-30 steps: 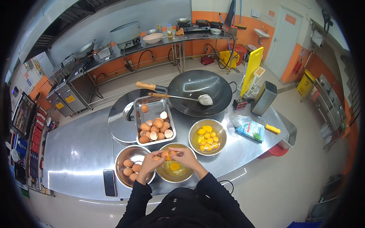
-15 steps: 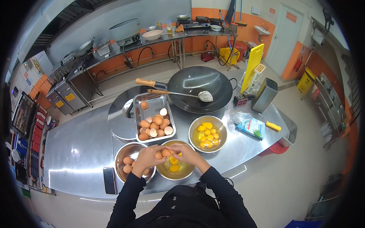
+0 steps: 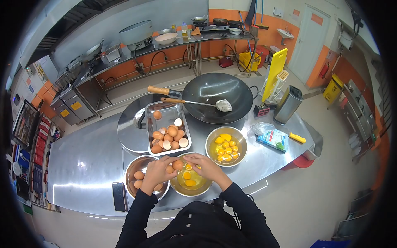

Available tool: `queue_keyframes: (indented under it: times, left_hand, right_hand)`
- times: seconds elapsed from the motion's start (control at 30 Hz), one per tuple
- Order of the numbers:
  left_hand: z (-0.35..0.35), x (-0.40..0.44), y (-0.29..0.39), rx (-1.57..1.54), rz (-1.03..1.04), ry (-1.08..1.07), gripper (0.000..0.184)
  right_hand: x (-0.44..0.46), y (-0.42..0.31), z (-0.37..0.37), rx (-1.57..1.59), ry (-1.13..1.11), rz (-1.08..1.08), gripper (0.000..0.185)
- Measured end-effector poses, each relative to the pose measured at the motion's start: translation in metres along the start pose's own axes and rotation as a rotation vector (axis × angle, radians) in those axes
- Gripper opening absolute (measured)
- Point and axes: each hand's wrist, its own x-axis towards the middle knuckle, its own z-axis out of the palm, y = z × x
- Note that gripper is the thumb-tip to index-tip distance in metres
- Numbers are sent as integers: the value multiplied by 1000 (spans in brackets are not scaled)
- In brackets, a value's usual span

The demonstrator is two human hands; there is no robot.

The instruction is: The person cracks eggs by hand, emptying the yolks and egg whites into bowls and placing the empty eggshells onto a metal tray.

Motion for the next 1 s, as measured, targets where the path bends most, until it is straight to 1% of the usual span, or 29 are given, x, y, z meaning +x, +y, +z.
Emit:
queue_keyframes:
  times: [0.07,0.13,0.27,0.33,0.47,0.53,0.57,0.6,0.63,0.67,0.7,0.73,0.77,0.83,0.87,0.93,0.97,1.0]
  left_hand:
    - [0,-2,-1,23,-9,1,44]
    - [0,-4,-1,61,-10,4,45]
    - [3,-6,-6,22,-14,11,45]
    - [4,-5,-8,-20,-29,19,44]
    - [15,-3,-14,-193,-227,110,44]
    - [25,-1,-29,-339,-346,125,45]
    - [40,2,-47,-531,-422,123,46]
    - [52,8,-66,-723,-497,120,47]
    - [64,15,-85,-916,-569,123,48]
    - [40,25,-70,-1010,-630,109,48]
    - [37,36,-80,-1008,-634,105,50]
    - [39,48,-98,-1007,-638,100,53]
    - [44,59,-116,-1006,-642,94,56]
    - [64,87,-158,-890,-608,197,61]
    - [67,98,-170,-830,-591,248,64]
    - [39,105,-154,-696,-634,242,68]
    - [29,106,-147,-629,-654,239,69]
    - [28,106,-150,-607,-646,288,69]
  right_hand:
    - [-4,6,2,-37,14,43,41]
    - [-7,1,2,-54,47,47,42]
    - [-12,-5,5,-81,121,25,42]
    - [-12,-7,8,-72,215,21,42]
    - [-14,-6,15,-31,436,23,38]
    - [-23,29,35,301,263,442,36]
    - [-25,48,44,466,170,648,35]
    - [-21,54,45,669,124,667,35]
    - [-12,62,45,720,149,655,37]
    - [0,62,43,774,169,649,39]
    - [12,62,42,828,189,645,41]
    - [27,68,42,828,192,593,46]
    - [42,68,40,839,200,576,45]
    - [76,64,38,864,213,540,42]
    - [93,64,37,794,202,525,44]
    - [123,65,40,656,180,495,50]
    - [136,72,48,509,232,414,50]
    - [149,84,58,363,280,332,50]
